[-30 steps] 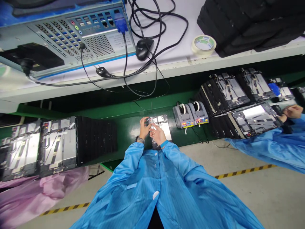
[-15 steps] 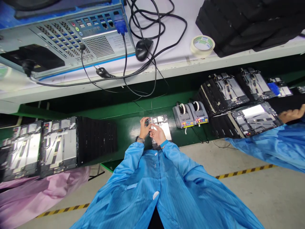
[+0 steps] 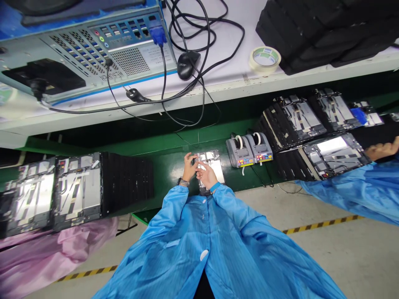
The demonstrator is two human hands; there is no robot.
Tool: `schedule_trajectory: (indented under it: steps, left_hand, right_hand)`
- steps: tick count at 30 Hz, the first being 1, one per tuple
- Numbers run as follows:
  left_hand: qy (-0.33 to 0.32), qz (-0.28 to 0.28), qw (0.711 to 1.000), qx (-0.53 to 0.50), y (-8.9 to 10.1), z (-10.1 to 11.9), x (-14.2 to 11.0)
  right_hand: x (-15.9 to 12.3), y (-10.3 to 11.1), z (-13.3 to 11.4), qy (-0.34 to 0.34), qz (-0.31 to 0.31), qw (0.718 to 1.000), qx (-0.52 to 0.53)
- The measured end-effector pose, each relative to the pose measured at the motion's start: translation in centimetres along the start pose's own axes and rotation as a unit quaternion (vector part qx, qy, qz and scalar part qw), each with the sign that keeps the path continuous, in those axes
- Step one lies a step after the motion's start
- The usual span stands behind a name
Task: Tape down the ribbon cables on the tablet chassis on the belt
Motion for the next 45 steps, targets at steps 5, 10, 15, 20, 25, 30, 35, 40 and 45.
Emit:
schedule_trajectory:
  steps: [5,10,15,20,25,30,35,40,45]
  left_hand:
    - [-0.017,-0.019,0.999,0.039,0.2,-0.1,0.1]
    - [-0.025,-0.033,0.998,0.052,0.4,0.0,0.3]
    - [-0.020,-0.040,0.998,0.045,0.4,-0.3,0.5]
    - [-0.017,-0.038,0.998,0.041,0.3,-0.6,0.5]
    - [0.000,-0.039,0.999,0.026,0.5,-0.7,0.6]
    - [-0.020,-0.049,0.998,0.025,0.7,-0.6,1.2]
    - [-0.043,-0.060,0.997,0.038,0.8,-0.5,1.7]
    - [-0.033,-0.099,0.994,0.040,1.5,0.1,3.1]
    - [-0.012,-0.054,0.998,-0.012,2.2,0.7,1.5]
  right_hand:
    - [-0.1,-0.1,-0.7,-0.020,-0.003,1.000,0.006]
    - [-0.5,0.6,-2.0,-0.076,0.013,0.994,-0.073]
    - [-1.3,0.9,-4.6,0.129,0.146,0.876,-0.442]
    - [-0.6,0.5,-6.9,0.246,0.164,0.690,-0.661]
    - [-0.3,0.8,-6.8,0.281,0.127,0.648,-0.696]
    - [0.0,0.3,-7.0,0.272,0.110,0.684,-0.668]
    - [-1.4,-0.4,-9.1,0.283,0.165,0.656,-0.680]
    - [-5.7,2.5,-8.2,0.371,0.315,0.631,-0.604]
    - [-7.0,8.2,-3.7,0.337,0.386,0.635,-0.579]
Point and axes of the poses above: each hand's wrist, its own x-axis towards the middle knuckle, its own y-axis out of the back of the hand, z = x × y, the point moved 2 cm from there along x, towards the middle knuckle, and after that the axes turned 14 degrees about -y, right-handed, at the moved point
